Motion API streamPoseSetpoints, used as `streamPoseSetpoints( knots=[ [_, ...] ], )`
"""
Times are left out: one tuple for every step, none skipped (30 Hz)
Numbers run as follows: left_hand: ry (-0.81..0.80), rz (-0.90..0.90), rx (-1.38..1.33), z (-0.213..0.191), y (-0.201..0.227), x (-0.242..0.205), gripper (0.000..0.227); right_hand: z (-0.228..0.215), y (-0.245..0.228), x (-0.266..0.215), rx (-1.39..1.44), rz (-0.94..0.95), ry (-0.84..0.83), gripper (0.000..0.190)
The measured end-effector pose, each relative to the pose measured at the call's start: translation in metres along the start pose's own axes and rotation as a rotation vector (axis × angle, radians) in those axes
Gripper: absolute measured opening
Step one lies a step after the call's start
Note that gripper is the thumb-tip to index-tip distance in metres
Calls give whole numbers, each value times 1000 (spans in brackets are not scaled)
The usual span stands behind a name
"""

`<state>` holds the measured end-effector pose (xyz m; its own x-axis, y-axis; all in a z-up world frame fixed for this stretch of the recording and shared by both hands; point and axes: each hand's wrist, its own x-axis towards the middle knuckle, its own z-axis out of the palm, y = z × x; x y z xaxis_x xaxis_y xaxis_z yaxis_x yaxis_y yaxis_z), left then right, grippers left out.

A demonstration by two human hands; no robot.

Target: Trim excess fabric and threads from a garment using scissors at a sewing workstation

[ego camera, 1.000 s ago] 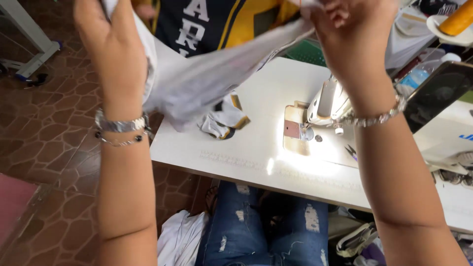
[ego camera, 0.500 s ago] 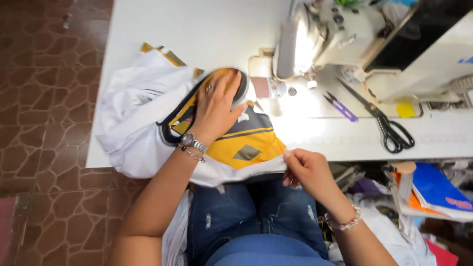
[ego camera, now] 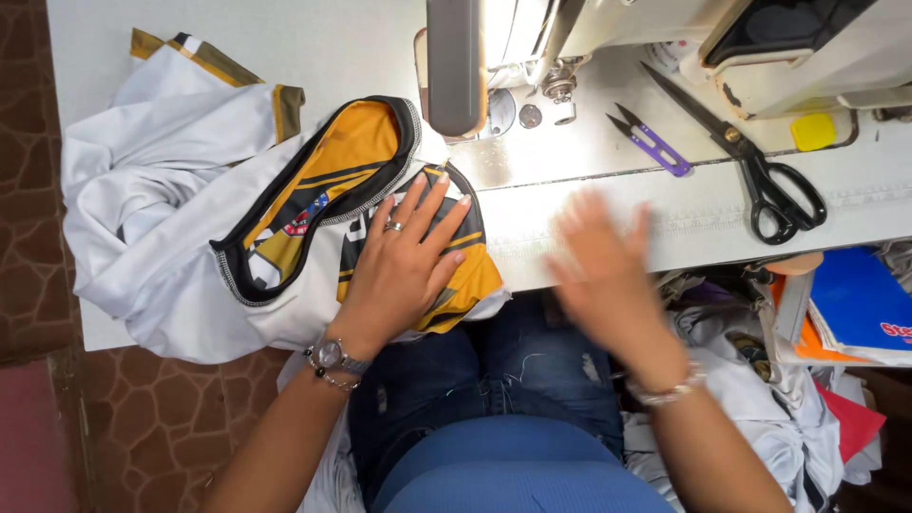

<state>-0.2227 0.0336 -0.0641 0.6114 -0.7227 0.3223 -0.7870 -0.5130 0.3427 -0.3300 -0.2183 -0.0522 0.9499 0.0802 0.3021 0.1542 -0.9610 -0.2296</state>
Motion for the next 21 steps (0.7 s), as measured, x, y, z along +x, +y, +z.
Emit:
streamPoseSetpoints(
  knots=[
    [-9, -5, -3, -4, 1, 1, 50, -9, 31, -7, 6, 3, -8, 36],
    [4, -9, -16, -7, 3, 1, 47, -18, 62, -17, -24, 60, 57, 33],
    [17, -13, -29, -11, 5, 0, 45, -26, 93, -26, -54, 116, 122, 31],
    [12, -12, -34, -15, 6, 2, 45, -37, 108, -32, -54, 122, 118, 31],
    [-11, 45, -84, -19, 7, 4, 46, -47, 122, -38, -163, 225, 91, 37],
    [-32, 99, -135, -23, 8, 6, 51, -58, 137, -45, -271, 325, 65, 43],
    [-36, 98, -140, -21, 6, 5, 51, -58, 149, -52, -272, 328, 60, 43],
    [-34, 114, -154, -18, 4, 5, 47, -57, 161, -58, -302, 299, 29, 44],
    [-33, 129, -167, -16, 1, 5, 44, -57, 174, -64, -331, 271, -3, 44],
    [-33, 127, -165, -18, 1, 6, 44, -59, 180, -64, -330, 269, -3, 44],
    [5, 126, -166, -20, 2, 7, 38, -61, 185, -64, -315, 276, -38, 46],
    [42, 125, -169, -22, 2, 8, 33, -64, 191, -66, -301, 285, -75, 48],
    [41, 125, -168, -24, 3, 8, 33, -66, 195, -65, -300, 286, -75, 48],
    [26, 109, -117, -27, 4, 8, 27, -68, 200, -64, -324, 340, -137, 51],
    [10, 92, -67, -29, 4, 9, 22, -70, 204, -63, -348, 394, -199, 55],
    [10, 92, -65, -31, 8, 10, 22, -71, 204, -59, -347, 393, -199, 55],
    [33, 153, -161, -34, 12, 11, 21, -72, 204, -55, -370, 419, -226, 54],
    [55, 216, -258, -35, 17, 12, 20, -74, 203, -52, -396, 448, -254, 54],
    [54, 218, -259, -32, 21, 11, 20, -75, 201, -52, -396, 450, -253, 54],
    [-40, 237, -293, -29, 25, 10, 22, -76, 199, -51, -477, 434, -280, 57],
    [-135, 256, -328, -25, 28, 9, 28, -77, 197, -51, -557, 418, -306, 59]
  ],
)
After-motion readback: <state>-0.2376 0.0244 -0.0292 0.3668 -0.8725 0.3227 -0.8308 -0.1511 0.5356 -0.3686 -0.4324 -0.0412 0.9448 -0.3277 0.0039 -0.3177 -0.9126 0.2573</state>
